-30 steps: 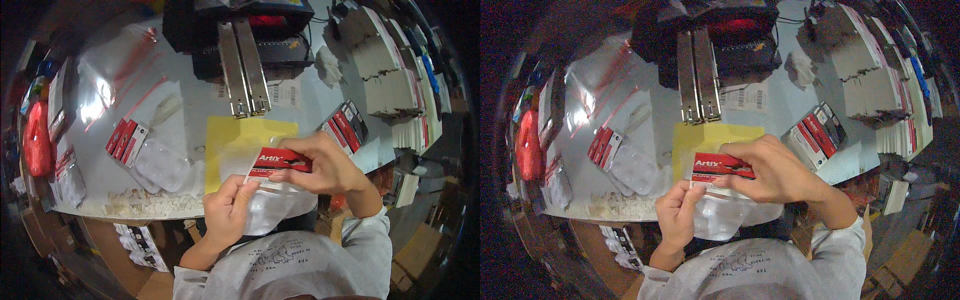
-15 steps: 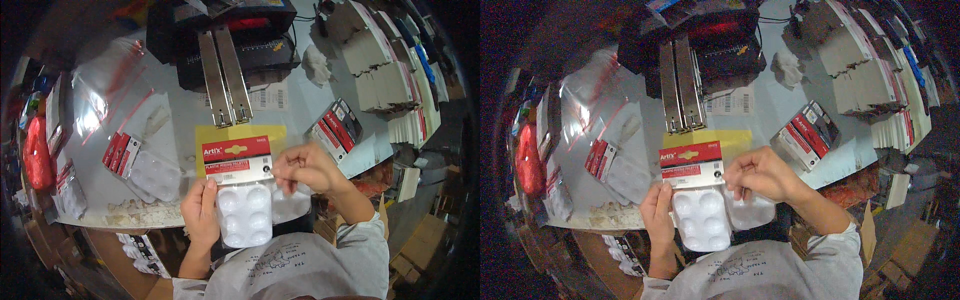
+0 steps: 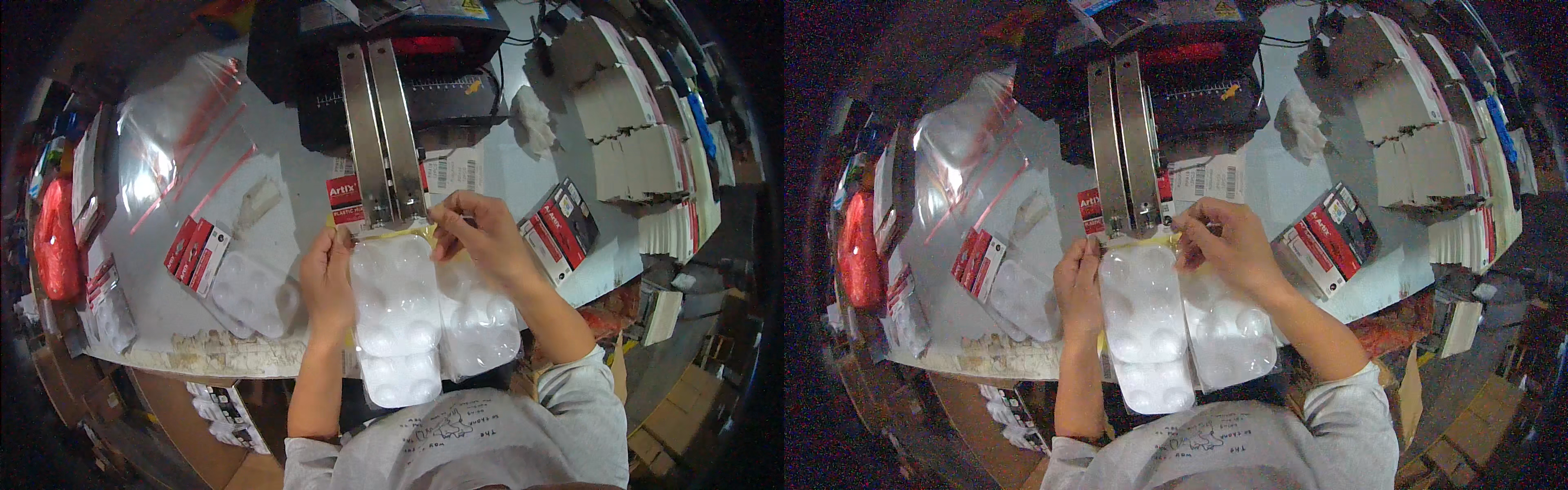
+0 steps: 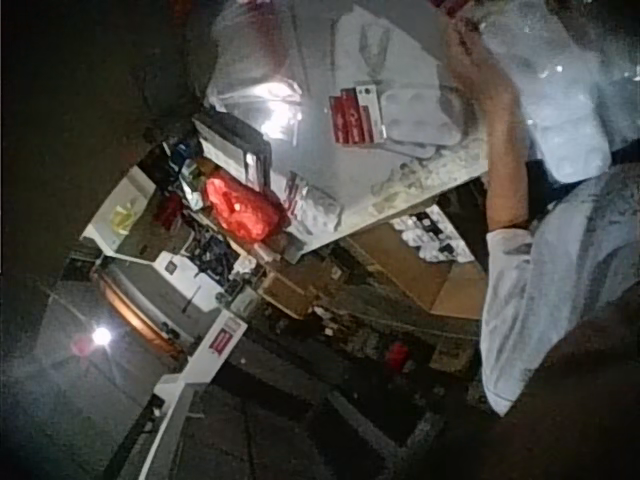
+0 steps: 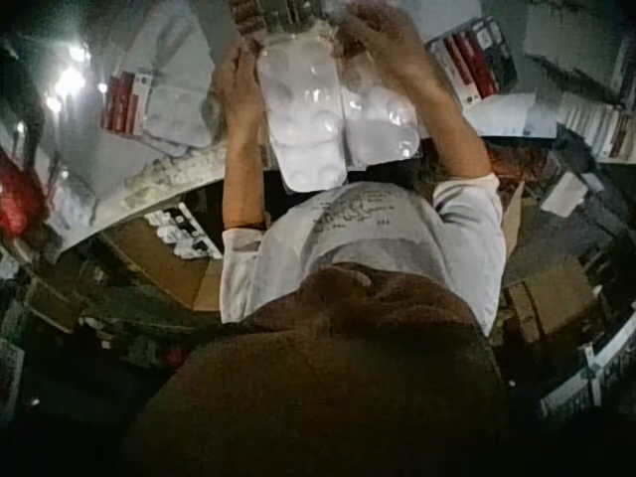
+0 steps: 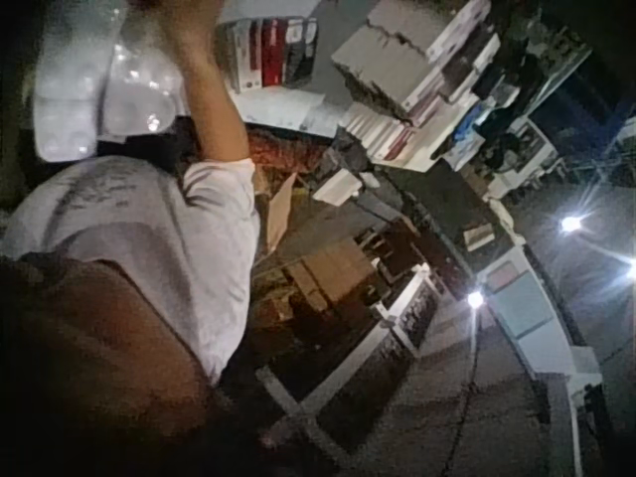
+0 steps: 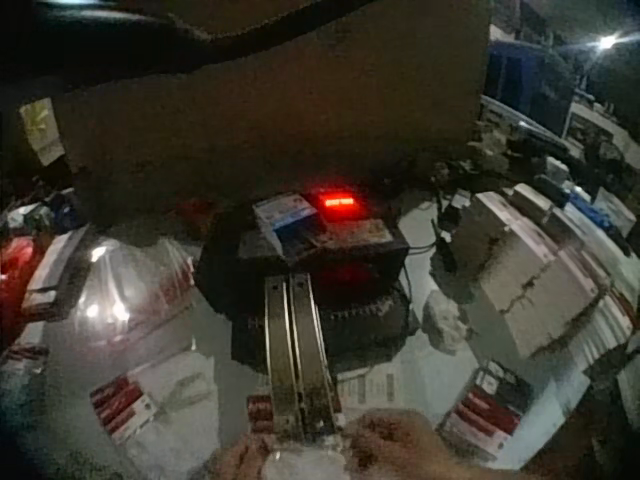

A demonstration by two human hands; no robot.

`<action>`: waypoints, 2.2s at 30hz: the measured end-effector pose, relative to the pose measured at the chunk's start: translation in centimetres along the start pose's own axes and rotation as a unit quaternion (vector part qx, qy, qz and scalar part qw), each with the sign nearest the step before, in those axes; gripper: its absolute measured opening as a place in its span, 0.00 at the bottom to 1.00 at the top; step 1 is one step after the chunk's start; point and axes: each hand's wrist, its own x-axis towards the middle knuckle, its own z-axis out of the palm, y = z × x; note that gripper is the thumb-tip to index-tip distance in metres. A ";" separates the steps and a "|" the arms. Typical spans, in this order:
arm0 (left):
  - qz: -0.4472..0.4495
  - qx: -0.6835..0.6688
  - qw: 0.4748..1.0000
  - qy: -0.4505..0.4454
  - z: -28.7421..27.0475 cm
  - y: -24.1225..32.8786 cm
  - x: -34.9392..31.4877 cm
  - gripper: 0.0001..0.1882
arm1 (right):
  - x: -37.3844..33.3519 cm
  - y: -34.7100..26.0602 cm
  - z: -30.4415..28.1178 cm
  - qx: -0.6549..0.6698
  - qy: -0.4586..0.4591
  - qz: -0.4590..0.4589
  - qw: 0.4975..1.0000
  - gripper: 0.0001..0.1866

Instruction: The person opens a large cardboard box containing bubble-wrapped plastic mixing palettes. They remove several palettes, unwrap them, and apply printed labels to each one using a label printer at a workbench. The labeled palettes are placed on the table.

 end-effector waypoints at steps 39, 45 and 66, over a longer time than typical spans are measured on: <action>0.149 0.353 0.924 0.012 -3.7 1.6 -7.9 0.14 | -7.5 4.4 -11.3 -0.437 0.398 -0.270 0.760 0.17; 0.118 0.332 0.935 0.033 -2.7 0.9 -8.3 0.08 | -8.5 3.0 -10.9 -0.413 0.347 -0.212 0.815 0.12; -0.098 -0.188 0.974 -0.083 -0.4 6.4 -8.3 0.12 | -6.0 4.6 -12.9 -0.519 0.305 -0.022 0.798 0.60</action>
